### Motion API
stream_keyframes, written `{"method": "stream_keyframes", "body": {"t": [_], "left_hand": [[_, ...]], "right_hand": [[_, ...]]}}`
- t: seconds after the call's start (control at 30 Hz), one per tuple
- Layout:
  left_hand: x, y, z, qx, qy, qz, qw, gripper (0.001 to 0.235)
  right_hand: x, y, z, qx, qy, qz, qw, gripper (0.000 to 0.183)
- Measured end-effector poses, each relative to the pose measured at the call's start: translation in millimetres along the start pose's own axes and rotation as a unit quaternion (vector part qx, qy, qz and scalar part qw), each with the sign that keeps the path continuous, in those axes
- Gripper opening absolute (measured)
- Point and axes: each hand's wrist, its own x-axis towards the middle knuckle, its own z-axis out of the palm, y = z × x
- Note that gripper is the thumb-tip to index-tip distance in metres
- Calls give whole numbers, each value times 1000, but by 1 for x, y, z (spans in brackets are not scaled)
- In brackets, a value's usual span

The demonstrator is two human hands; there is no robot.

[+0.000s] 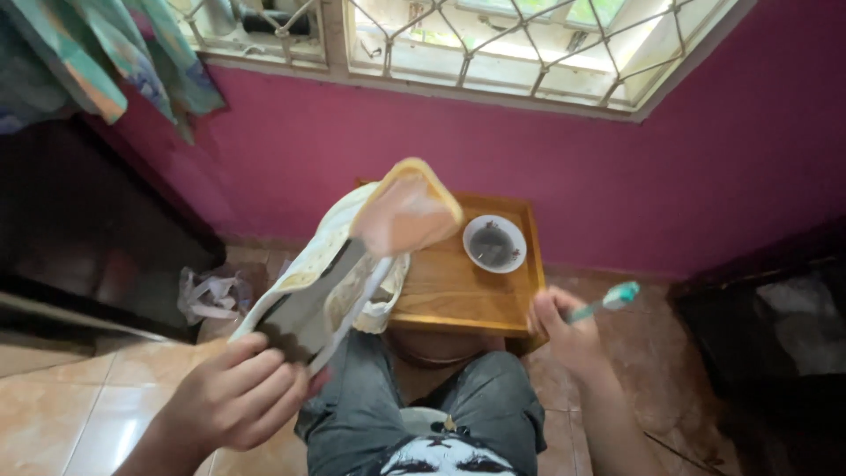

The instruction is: The person scrubs a white sneaker with a toothbrush, focusing on the sole, sides, and heel. They rotate the shoe to access different areas and continue scrubbing throughout the clip.

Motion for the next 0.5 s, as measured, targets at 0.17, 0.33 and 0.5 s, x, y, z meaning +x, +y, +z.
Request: {"method": "stream_keyframes", "body": {"t": [0.17,0.33,0.5], "left_hand": [[22,13,8,16,28,47,998,20],[31,25,14,9,51,71,996,21],[27,31,11,41,77,88,992,21]], "right_hand": [[39,-58,40,187,-37,-130,973,53],[52,-75,76,-231,-79,-314,918,32],[2,-136,87,-94,-51,-351,930,34]]}}
